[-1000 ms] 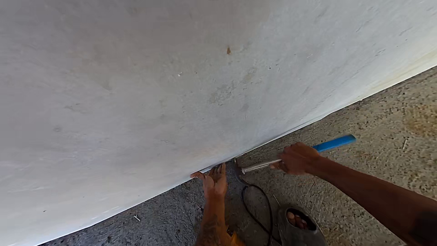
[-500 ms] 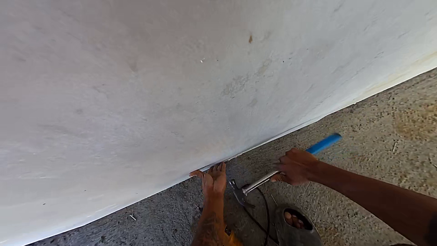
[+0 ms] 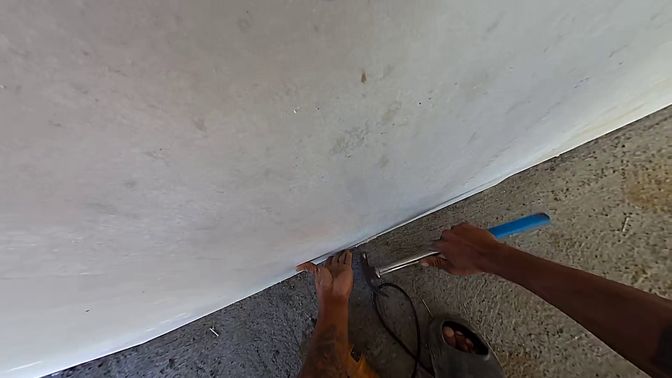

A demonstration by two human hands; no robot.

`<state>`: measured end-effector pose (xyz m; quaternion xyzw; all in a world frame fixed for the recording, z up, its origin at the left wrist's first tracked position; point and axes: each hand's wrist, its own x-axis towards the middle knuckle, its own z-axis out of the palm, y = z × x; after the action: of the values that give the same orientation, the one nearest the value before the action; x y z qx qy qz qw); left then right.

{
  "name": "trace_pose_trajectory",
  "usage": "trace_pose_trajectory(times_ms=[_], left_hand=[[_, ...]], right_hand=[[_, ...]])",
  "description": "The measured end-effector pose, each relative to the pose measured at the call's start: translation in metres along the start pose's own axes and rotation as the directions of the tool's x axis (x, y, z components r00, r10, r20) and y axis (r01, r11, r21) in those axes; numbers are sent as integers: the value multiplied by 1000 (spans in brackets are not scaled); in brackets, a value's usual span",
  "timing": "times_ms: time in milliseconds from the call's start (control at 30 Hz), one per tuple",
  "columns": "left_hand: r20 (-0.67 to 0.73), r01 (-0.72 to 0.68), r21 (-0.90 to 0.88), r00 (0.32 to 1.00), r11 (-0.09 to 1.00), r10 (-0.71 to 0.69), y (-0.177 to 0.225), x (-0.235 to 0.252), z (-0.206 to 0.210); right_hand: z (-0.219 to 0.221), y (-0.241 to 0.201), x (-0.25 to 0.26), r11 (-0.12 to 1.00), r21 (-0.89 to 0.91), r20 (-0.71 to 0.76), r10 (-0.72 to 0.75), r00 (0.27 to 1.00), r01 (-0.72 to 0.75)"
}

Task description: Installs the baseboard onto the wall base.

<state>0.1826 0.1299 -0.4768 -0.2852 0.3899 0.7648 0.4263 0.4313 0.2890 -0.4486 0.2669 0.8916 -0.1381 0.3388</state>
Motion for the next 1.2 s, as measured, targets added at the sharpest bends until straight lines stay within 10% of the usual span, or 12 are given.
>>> trace_pose_trajectory(times_ms=[467,633,833,1033,1200], left_hand=[[-13,3,236,1000,972,1,-14,-8,-14],[89,-154,818,986,554,143,-73,-12,-26],[-48,-124,848,950,514,310,-135,7,15],[265,-302,950,916,82,300,-140,-6,-7],[52,-210,926,894,315,444,-140,3,-10]], right_hand=[[38,-4,-19,948,221,44,225,973,-230],[102,-4,-57,758,493,146,411,900,-427],[190,-8,-121,456,729,183,588,788,-510],[221,-23,-152,389,738,229,625,747,-552],[220,-39,-149,336,773,236,635,735,-538]])
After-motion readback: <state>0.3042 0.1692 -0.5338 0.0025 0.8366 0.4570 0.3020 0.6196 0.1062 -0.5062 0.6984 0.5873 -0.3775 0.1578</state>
